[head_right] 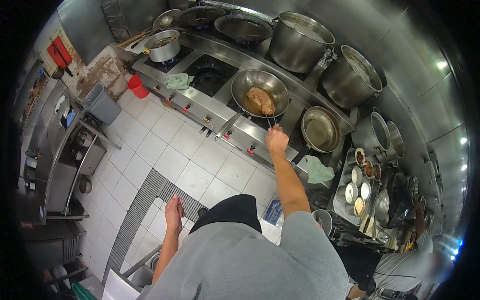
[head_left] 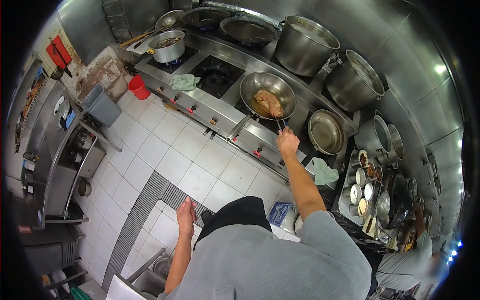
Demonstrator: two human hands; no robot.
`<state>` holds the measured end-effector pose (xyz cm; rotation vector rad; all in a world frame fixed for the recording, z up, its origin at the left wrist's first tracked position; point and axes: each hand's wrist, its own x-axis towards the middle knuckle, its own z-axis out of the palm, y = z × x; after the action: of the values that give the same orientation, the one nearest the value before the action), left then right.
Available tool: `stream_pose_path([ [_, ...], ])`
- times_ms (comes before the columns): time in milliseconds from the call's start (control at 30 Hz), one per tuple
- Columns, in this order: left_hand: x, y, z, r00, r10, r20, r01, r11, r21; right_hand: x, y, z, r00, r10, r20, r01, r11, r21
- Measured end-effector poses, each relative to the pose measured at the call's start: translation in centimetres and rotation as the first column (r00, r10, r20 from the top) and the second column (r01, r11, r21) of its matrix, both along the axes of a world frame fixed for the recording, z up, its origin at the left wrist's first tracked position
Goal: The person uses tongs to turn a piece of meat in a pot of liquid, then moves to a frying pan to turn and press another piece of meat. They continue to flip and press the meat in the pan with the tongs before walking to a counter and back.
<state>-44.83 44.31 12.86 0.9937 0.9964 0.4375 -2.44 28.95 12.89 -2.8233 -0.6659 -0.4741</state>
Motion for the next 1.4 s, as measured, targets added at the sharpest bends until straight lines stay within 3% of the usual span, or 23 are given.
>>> stream_pose_path([
  [533, 1.0, -0.1, -0.3, 0.999, -0.03, -0.035, 0.03, 0.999, 0.011, 2.5, -0.3, 1.1, 1.0, -0.021, -0.006, 0.021, 0.998, 0.057],
  [633, 1.8, -0.3, 0.4, 0.999, -0.03, 0.01, 0.031, 0.999, -0.02, 4.3, -0.3, 2.5, 0.995, -0.06, -0.085, 0.066, 0.995, 0.077],
  [733, 2.3, -0.6, 0.7, 0.999, -0.041, -0.009, 0.041, 0.999, -0.023, 6.2, -0.7, 4.2, 0.946, -0.151, -0.287, 0.168, 0.985, 0.036],
  [1100, 4.6, -2.6, 0.4, 0.998, -0.038, -0.05, 0.039, 0.999, 0.024, 14.7, -1.4, 2.9, 0.864, -0.225, -0.45, 0.301, 0.948, 0.106],
  [1167, 5.0, -2.9, 0.7, 1.0, -0.002, 0.008, 0.002, 1.0, -0.002, 15.4, -1.2, 3.3, 0.794, -0.287, -0.536, 0.424, 0.893, 0.15],
  [1233, 5.2, -3.2, 0.7, 1.0, 0.004, 0.006, -0.004, 1.0, -0.012, 19.8, -2.2, -2.0, 0.838, -0.263, -0.479, 0.394, 0.898, 0.195],
  [1300, 5.3, -3.4, 0.6, 1.0, 0.016, 0.007, -0.015, 1.0, -0.024, 20.8, -2.3, -2.6, 0.879, -0.237, -0.414, 0.355, 0.904, 0.237],
  [1367, 5.1, -3.4, 0.4, 1.0, 0.021, -0.01, -0.021, 1.0, -0.003, 19.4, -2.4, -0.5, 0.658, -0.014, -0.753, 0.536, 0.711, 0.455],
  [1400, 5.0, -3.4, 0.3, 0.999, 0.031, -0.007, -0.032, 0.999, -0.008, 18.6, -2.1, 0.2, 0.66, -0.011, -0.751, 0.527, 0.719, 0.452],
])
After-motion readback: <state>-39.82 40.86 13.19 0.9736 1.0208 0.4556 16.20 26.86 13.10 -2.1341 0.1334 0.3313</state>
